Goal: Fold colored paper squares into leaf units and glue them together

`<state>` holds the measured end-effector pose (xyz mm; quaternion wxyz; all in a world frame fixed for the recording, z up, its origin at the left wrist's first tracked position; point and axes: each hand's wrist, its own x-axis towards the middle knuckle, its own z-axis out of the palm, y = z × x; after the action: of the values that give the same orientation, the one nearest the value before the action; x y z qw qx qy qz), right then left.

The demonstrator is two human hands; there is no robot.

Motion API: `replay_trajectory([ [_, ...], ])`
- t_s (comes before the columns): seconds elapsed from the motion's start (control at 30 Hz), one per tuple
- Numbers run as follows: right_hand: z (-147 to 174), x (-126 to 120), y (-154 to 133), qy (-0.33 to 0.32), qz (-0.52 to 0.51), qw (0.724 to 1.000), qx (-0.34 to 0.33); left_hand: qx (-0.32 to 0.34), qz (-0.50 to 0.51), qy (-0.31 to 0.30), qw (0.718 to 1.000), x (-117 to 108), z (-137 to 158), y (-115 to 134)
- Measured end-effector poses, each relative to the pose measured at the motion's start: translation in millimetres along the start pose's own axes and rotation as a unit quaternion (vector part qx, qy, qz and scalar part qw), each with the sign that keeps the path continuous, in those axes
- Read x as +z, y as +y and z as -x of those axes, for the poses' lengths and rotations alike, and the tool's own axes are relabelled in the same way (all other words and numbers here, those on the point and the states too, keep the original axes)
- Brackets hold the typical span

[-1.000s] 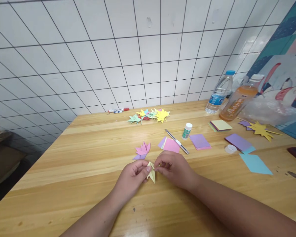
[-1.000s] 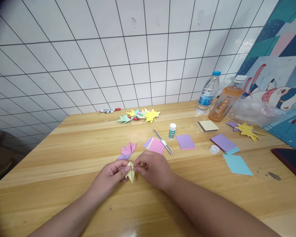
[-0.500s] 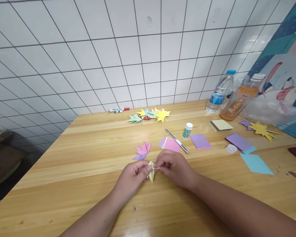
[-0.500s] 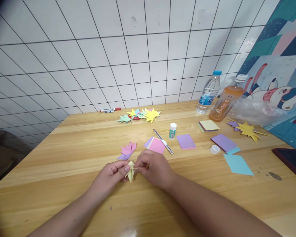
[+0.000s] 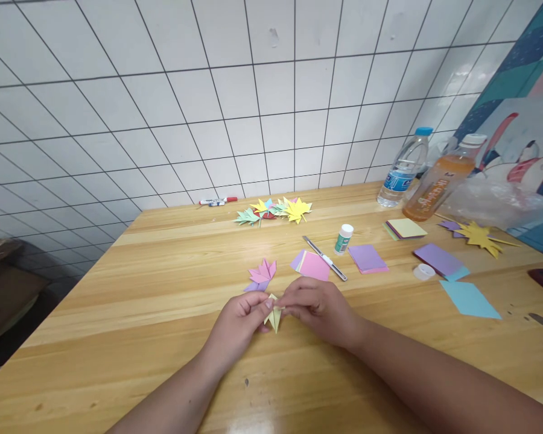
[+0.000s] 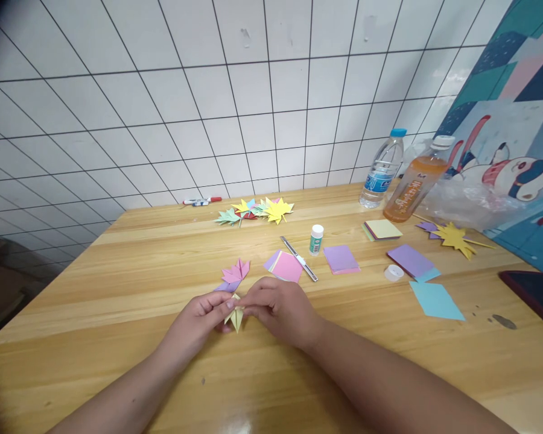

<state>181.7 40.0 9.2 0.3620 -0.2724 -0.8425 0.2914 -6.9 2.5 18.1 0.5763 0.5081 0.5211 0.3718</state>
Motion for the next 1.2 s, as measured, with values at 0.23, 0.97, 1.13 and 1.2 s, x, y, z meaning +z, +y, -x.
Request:
replay_trajectory([
  [0.23,-1,0,1,0.019,0.004,0.999,-0.04,-0.003,-0.007,-0.008,1.0,1,0,0],
  [0.97,-2,-9,-14,-0.037,-0.021,0.999,0.009,-0.003,0.013,0.01,1.0,2,1,-1],
  [1.13,-4,1,-7,-0.005,-0.083,0.98,0.179,0.028,-0.003,0.005,1.0,6,1,-2],
  [1.2,-4,5,-4,-0.008,-0.08,0.976,0.202,0.041,-0.016,0.012,0.999,8,2,-3],
])
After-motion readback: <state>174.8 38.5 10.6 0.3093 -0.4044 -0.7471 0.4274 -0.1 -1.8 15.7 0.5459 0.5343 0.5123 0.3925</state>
